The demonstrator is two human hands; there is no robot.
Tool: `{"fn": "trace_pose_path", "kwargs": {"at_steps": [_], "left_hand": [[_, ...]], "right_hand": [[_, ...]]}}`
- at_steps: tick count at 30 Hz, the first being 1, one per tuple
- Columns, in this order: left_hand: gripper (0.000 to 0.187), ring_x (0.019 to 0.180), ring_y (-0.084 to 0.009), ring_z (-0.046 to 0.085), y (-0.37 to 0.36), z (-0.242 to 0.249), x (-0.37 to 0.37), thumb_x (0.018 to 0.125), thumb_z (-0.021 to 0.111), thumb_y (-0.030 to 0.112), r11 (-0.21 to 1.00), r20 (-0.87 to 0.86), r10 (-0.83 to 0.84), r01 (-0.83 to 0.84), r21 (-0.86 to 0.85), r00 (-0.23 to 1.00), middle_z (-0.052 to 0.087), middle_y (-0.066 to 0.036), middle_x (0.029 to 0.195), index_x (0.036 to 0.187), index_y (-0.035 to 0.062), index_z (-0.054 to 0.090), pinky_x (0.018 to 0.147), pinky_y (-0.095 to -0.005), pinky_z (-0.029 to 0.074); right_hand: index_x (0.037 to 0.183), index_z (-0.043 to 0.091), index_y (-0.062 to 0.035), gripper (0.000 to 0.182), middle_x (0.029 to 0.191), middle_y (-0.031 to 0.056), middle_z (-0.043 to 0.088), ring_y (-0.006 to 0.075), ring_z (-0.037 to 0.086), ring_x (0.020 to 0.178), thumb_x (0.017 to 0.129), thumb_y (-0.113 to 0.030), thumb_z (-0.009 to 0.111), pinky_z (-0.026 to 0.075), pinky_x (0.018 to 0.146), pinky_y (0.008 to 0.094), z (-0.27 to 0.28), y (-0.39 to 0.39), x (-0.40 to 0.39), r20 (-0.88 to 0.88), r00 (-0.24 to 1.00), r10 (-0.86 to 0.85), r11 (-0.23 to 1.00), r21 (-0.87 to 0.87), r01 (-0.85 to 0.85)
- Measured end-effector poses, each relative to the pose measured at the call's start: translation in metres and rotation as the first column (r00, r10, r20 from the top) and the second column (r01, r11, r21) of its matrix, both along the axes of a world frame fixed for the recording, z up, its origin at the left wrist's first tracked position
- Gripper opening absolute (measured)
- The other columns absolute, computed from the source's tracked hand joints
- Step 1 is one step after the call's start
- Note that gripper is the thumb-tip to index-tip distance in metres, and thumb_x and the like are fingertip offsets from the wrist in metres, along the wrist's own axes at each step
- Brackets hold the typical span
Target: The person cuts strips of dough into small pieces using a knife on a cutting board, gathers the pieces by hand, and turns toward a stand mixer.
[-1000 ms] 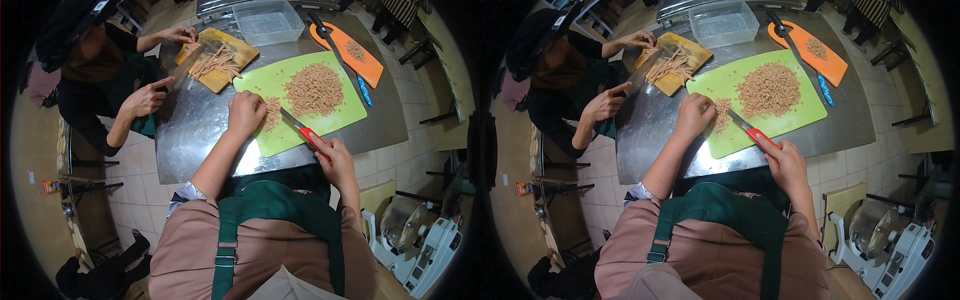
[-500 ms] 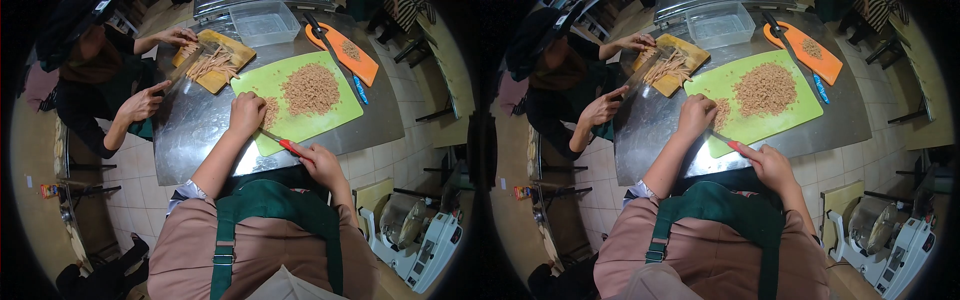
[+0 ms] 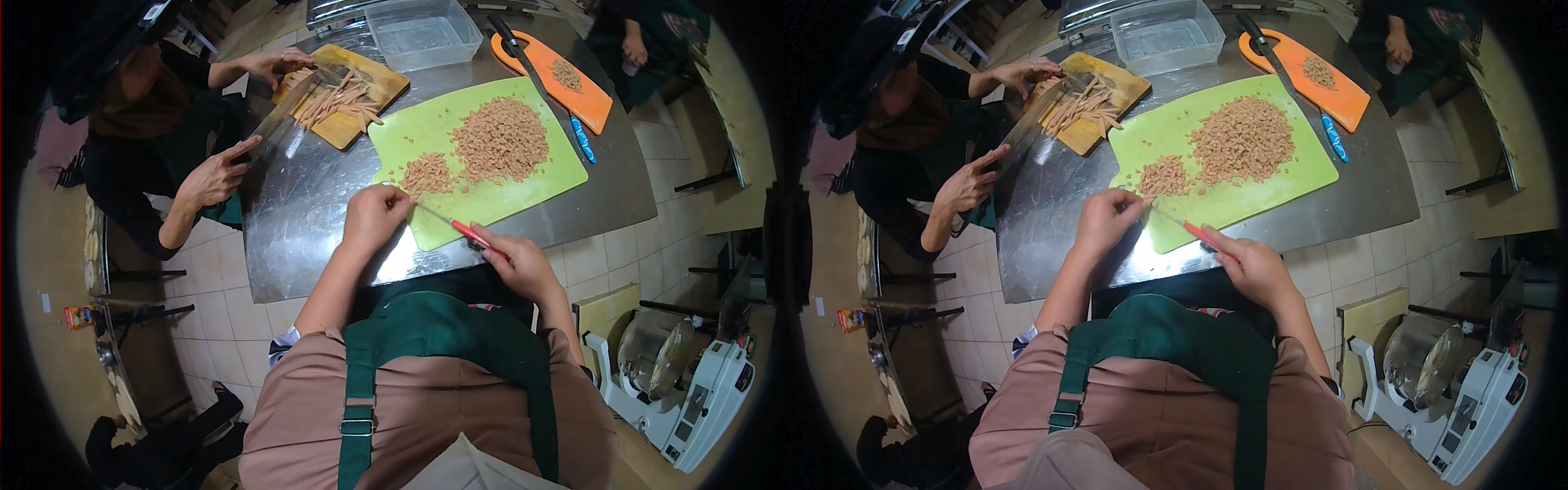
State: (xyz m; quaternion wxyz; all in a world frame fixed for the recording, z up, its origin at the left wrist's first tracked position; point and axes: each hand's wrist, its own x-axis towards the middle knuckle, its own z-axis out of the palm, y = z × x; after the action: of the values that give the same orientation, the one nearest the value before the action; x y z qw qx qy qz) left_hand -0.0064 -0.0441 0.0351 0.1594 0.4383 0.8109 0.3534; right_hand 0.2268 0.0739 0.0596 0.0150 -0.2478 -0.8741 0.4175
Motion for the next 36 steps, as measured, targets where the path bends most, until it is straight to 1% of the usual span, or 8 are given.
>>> {"fn": "trace_pose_path", "kwargs": {"at_steps": [4, 6, 10, 13, 15, 31, 34, 36], "left_hand": [[0.017, 0.062, -0.0266, 0.06, -0.001, -0.012, 0.015, 0.073, 0.069, 0.019, 0.998, -0.087, -0.068, 0.069, 0.003, 0.994, 0.063, -0.013, 0.068, 0.073, 0.0022, 0.068, 0.06, -0.036, 0.047], [0.018, 0.061, -0.0283, 0.058, 0.0, -0.016, 0.019, 0.072, 0.069, 0.019, 0.999, -0.139, -0.012, 0.019, 0.048, 0.99, 0.061, -0.013, 0.064, 0.068, 0.0019, 0.065, 0.06, -0.0383, 0.047], [0.018, 0.059, -0.0278, 0.057, -0.002, -0.024, 0.024, 0.072, 0.069, 0.018, 0.991, -0.166, 0.027, -0.004, 0.137, 0.986, 0.059, -0.012, 0.062, 0.066, 0.0017, 0.064, 0.058, -0.0381, 0.045], [0.017, 0.059, -0.0281, 0.056, -0.004, -0.024, 0.027, 0.071, 0.069, 0.017, 0.983, -0.176, 0.047, -0.015, 0.181, 0.983, 0.059, -0.012, 0.061, 0.066, 0.0019, 0.064, 0.058, -0.038, 0.044], [0.016, 0.058, -0.0282, 0.056, -0.005, -0.028, 0.029, 0.071, 0.069, 0.016, 0.974, -0.174, 0.067, -0.026, 0.225, 0.983, 0.058, -0.012, 0.06, 0.066, 0.0021, 0.064, 0.058, -0.038, 0.044], [0.015, 0.062, -0.0278, 0.057, -0.003, -0.028, 0.031, 0.071, 0.067, 0.016, 0.978, -0.223, 0.071, -0.024, 0.205, 0.972, 0.059, -0.012, 0.062, 0.066, 0.0025, 0.064, 0.06, -0.0391, 0.043], [0.013, 0.065, -0.0269, 0.057, -0.003, -0.029, 0.032, 0.072, 0.066, 0.015, 0.975, -0.235, 0.078, -0.025, 0.219, 0.969, 0.059, -0.009, 0.064, 0.066, 0.0043, 0.063, 0.062, -0.0391, 0.04], [0.012, 0.068, -0.0265, 0.057, -0.003, -0.026, 0.032, 0.074, 0.065, 0.015, 0.985, -0.236, 0.072, -0.031, 0.172, 0.969, 0.06, -0.008, 0.065, 0.068, 0.0047, 0.064, 0.064, -0.0379, 0.04]], "right_hand": [[0.128, 0.051, -0.0148, 0.044, 0.1, 0.0197, 0.063, 0.0356, 0.06, 0.09, 0.085, -0.01, 0.054, 0.047, 0.078, 0.0364, -0.003, -0.002, 0.0, -0.066, 0.992, -0.107, 0.993, 0.035, 0.11], [0.132, 0.047, -0.0243, 0.047, 0.081, 0.0174, 0.062, 0.035, 0.059, 0.077, 0.087, -0.012, 0.049, 0.047, 0.071, 0.042, -0.007, -0.004, 0.002, -0.2, 0.978, -0.052, 0.993, 0.097, 0.073], [0.129, 0.05, -0.0161, 0.046, 0.093, 0.019, 0.063, 0.0341, 0.061, 0.083, 0.085, -0.005, 0.053, 0.048, 0.074, 0.0364, 0.004, -0.015, 0.004, -0.071, 0.997, -0.034, 0.994, 0.1, 0.041], [0.13, 0.05, -0.0184, 0.048, 0.079, 0.0165, 0.061, 0.032, 0.059, 0.071, 0.084, -0.006, 0.054, 0.047, 0.067, 0.0373, 0.002, -0.025, 0.005, -0.038, 0.999, 0.003, 0.988, 0.152, 0.002], [0.134, 0.043, -0.0341, 0.056, 0.061, 0.0136, 0.049, 0.0316, 0.053, 0.055, 0.085, -0.007, 0.05, 0.046, 0.056, 0.0417, -0.008, -0.031, 0.006, -0.14, 0.99, 0.026, 0.969, 0.247, 0.009], [0.134, 0.042, -0.0346, 0.064, 0.056, 0.0149, 0.049, 0.0318, 0.053, 0.05, 0.08, -0.002, 0.049, 0.046, 0.052, 0.0432, -0.002, -0.034, 0.008, -0.1, 0.995, 0.013, 0.941, 0.337, 0.021], [0.134, 0.042, -0.0345, 0.062, 0.062, 0.0169, 0.055, 0.0349, 0.057, 0.055, 0.081, -0.003, 0.049, 0.047, 0.057, 0.0444, 0.009, -0.03, 0.008, -0.052, 0.999, -0.001, 0.965, 0.262, 0.014], [0.13, 0.049, -0.0203, 0.049, 0.098, 0.0182, 0.064, 0.0368, 0.061, 0.086, 0.084, -0.003, 0.051, 0.049, 0.077, 0.0382, 0.019, -0.024, 0.008, 0.034, 0.999, -0.04, 0.998, 0.06, 0.038]]}}
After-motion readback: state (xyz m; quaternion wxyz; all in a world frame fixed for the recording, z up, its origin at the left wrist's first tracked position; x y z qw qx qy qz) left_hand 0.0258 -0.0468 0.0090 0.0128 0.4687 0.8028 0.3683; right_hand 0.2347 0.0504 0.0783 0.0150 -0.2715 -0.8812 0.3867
